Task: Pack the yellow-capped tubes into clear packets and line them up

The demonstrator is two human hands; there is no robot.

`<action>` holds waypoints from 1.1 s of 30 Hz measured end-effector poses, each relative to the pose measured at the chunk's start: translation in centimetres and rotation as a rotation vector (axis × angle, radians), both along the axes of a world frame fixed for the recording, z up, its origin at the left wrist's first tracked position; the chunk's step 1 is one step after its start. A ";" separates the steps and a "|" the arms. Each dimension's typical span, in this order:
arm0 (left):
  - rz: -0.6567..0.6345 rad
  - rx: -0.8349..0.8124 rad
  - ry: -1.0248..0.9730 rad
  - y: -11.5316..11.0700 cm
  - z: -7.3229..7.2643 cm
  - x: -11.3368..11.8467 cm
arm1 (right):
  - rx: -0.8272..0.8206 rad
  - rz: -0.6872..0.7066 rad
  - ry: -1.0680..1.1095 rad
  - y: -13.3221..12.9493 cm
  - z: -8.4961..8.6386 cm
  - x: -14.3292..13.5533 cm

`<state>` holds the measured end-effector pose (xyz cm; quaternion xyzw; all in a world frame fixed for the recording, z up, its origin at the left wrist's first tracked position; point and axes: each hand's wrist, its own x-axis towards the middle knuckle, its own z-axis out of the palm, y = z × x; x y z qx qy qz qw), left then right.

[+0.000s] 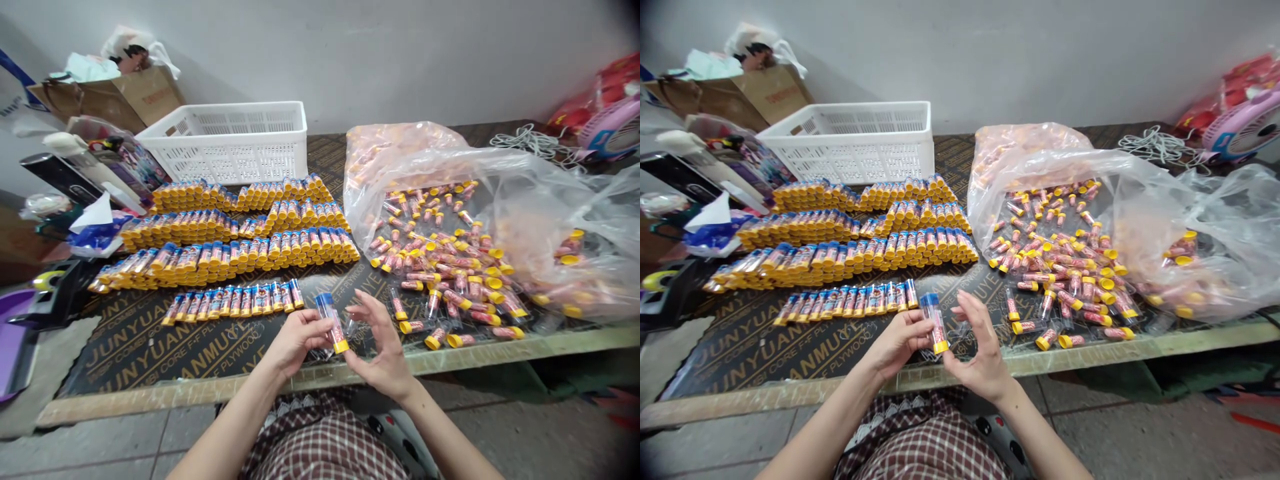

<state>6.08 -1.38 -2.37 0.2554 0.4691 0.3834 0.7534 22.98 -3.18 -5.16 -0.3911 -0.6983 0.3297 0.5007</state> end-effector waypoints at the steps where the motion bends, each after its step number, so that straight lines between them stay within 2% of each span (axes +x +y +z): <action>1: -0.017 -0.002 0.008 -0.2 0.0 0.1 | 0.015 -0.001 -0.008 0.1 0.1 0.0; 4: -0.041 -0.012 0.018 -0.8 0.1 0.5 | 0.035 0.041 -0.054 0.5 0.5 0.4; 10: -0.065 0.004 0.018 -0.9 0.4 1.1 | -0.048 0.232 -0.173 1.1 1.2 1.2; 13: -0.026 0.003 -0.004 -0.6 0.3 1.3 | -0.025 0.223 -0.167 1.0 0.9 1.1; 20: 0.000 -0.008 0.036 -0.7 0.6 1.6 | -0.087 0.232 -0.023 0.5 0.0 0.7; 33: 0.022 -0.016 0.038 -1.1 0.8 1.9 | -0.075 0.215 0.056 0.5 0.0 0.4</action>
